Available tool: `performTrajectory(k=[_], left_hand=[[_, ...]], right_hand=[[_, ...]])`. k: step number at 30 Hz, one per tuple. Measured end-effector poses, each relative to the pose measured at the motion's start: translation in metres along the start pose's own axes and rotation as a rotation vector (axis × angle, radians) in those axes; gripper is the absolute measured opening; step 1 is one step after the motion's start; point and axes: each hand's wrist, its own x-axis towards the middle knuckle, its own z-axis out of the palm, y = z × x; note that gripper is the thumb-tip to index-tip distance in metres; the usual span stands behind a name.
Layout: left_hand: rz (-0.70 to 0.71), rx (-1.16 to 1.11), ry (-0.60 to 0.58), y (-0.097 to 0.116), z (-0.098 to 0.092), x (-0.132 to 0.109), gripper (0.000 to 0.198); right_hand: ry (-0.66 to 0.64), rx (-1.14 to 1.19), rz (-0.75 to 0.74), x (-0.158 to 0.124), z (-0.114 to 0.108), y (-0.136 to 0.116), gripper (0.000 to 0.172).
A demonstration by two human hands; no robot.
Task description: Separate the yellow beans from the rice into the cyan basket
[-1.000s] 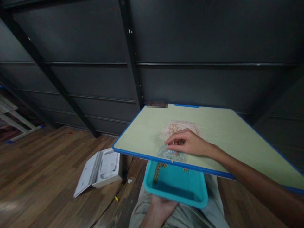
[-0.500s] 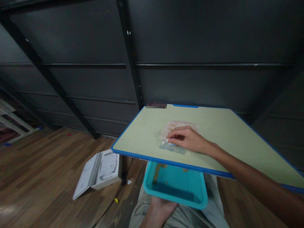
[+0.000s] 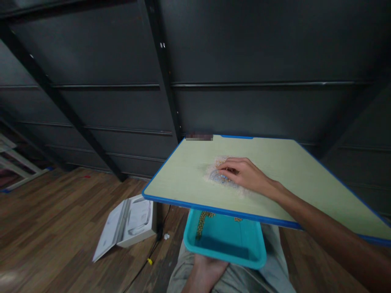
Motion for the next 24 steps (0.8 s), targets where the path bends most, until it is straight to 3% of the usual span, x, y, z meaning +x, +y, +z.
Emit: performTrajectory(k=[4,11,19,24], left_hand=[[-0.015,-0.001,0.025,0.0,-0.003,0.0,0.041],[-0.01,-0.019,0.009,0.002,0.016,-0.001,0.048],[-0.008,-0.027,-0.011,0.0,0.006,0.0,0.047],[-0.017,-0.012,-0.059,0.002,0.014,0.0,0.048]], right_hand=[[0.021,-0.008,0.006,0.0,-0.003,-0.001,0.02],[0.098,-0.066,0.056,-0.001,-0.004,0.004,0.019],[0.119,-0.079,0.094,-0.002,-0.001,0.011,0.019],[0.107,-0.017,0.091,-0.001,0.003,0.011,0.018]])
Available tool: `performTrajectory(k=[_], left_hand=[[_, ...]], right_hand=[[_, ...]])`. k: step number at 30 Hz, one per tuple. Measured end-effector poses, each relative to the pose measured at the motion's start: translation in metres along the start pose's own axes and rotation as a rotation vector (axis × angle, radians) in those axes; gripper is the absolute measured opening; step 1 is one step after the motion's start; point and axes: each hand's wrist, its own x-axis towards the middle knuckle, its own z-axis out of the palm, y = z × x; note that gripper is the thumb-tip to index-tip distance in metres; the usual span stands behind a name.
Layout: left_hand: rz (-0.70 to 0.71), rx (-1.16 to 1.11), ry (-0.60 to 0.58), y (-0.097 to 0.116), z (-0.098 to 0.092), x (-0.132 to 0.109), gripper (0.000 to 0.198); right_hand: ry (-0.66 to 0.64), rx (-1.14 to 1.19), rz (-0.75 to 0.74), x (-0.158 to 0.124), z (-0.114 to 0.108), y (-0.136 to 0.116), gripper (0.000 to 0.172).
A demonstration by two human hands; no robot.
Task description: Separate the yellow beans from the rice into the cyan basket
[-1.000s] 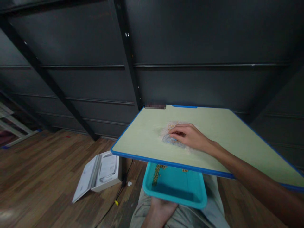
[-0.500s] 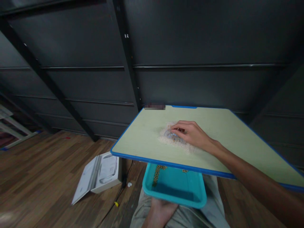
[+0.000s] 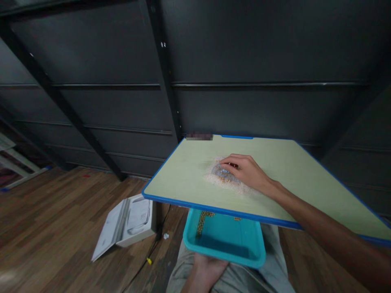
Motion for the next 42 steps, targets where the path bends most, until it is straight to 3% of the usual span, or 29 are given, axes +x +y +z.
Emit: performTrajectory(k=[5,18,42], left_hand=[[0.002,-0.008,-0.021,0.0,0.008,0.001,0.047],[-0.002,0.014,-0.005,-0.002,-0.009,0.001,0.045],[-0.008,-0.016,0.011,-0.001,0.001,0.002,0.059]], right_hand=[[-0.015,0.042,-0.002,0.001,0.0,-0.002,0.019],[-0.047,0.1,-0.026,0.0,0.001,-0.007,0.019],[-0.157,0.161,-0.056,-0.003,0.004,-0.022,0.019]])
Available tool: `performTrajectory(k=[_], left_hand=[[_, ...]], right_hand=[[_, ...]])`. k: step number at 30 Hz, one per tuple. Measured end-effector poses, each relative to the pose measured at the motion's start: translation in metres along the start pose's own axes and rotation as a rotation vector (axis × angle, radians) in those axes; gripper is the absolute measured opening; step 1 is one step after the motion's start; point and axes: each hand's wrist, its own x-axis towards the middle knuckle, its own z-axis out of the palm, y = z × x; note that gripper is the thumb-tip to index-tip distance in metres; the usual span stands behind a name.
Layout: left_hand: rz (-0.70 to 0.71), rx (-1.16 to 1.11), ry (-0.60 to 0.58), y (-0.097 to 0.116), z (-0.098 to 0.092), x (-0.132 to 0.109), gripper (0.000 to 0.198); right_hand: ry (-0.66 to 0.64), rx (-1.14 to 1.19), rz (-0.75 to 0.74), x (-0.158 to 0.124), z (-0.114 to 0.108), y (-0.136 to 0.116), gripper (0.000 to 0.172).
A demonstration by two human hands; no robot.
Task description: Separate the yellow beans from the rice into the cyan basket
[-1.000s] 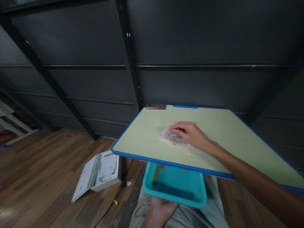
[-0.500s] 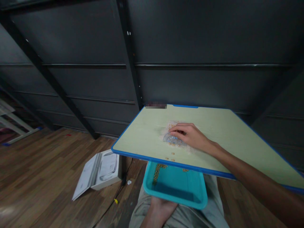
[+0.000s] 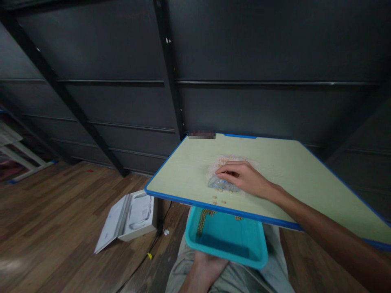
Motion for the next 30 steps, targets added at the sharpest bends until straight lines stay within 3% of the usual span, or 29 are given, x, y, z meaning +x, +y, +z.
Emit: performTrajectory(k=[7,30], left_hand=[[0.001,0.016,0.012,-0.001,0.002,0.0,0.047],[0.013,0.002,0.024,0.001,0.007,0.001,0.051]], right_hand=[[-0.018,0.068,0.017,0.0,0.0,-0.005,0.019],[-0.126,0.186,0.03,-0.002,0.002,-0.01,0.015]])
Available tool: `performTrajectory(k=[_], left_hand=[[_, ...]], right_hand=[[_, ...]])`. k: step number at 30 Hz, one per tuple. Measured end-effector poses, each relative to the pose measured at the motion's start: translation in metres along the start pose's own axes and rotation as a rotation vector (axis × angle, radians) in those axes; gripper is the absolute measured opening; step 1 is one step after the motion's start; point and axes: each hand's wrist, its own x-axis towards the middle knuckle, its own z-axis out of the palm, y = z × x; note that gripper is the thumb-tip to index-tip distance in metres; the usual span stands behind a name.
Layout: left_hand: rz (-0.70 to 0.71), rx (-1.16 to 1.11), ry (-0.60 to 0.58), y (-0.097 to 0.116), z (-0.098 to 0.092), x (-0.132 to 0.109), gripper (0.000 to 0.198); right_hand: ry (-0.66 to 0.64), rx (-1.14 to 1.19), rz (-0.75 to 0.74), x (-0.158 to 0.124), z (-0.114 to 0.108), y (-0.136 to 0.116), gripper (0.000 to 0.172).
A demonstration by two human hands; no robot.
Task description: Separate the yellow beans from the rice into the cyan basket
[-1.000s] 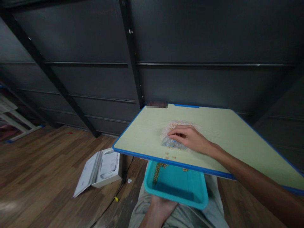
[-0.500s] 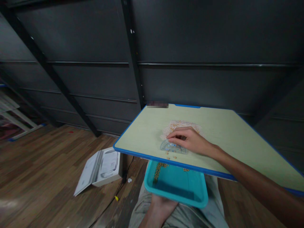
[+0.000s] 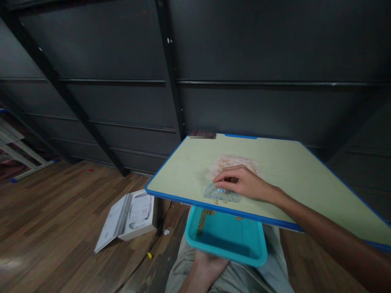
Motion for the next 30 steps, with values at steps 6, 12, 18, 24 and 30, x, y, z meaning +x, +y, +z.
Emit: performTrajectory(k=[6,12,18,24,30], left_hand=[[-0.009,-0.006,-0.033,0.0007,0.0011,-0.0009,0.053],[-0.006,-0.016,-0.05,0.0002,0.0026,-0.0003,0.053],[0.0,-0.016,-0.027,-0.0005,0.0041,-0.0005,0.049],[-0.007,-0.009,0.03,-0.0008,0.0056,-0.0024,0.045],[-0.031,-0.003,0.01,0.0,0.0054,-0.0027,0.048]], right_hand=[[-0.018,0.031,0.015,-0.0009,0.0003,-0.0016,0.017],[-0.035,0.06,0.034,-0.0014,0.0013,-0.0022,0.018],[-0.063,0.099,0.073,-0.0024,0.0013,-0.0013,0.021],[-0.027,0.14,0.101,-0.0024,0.0017,-0.0007,0.023],[0.2,0.017,0.078,0.0014,-0.0011,0.0034,0.016]])
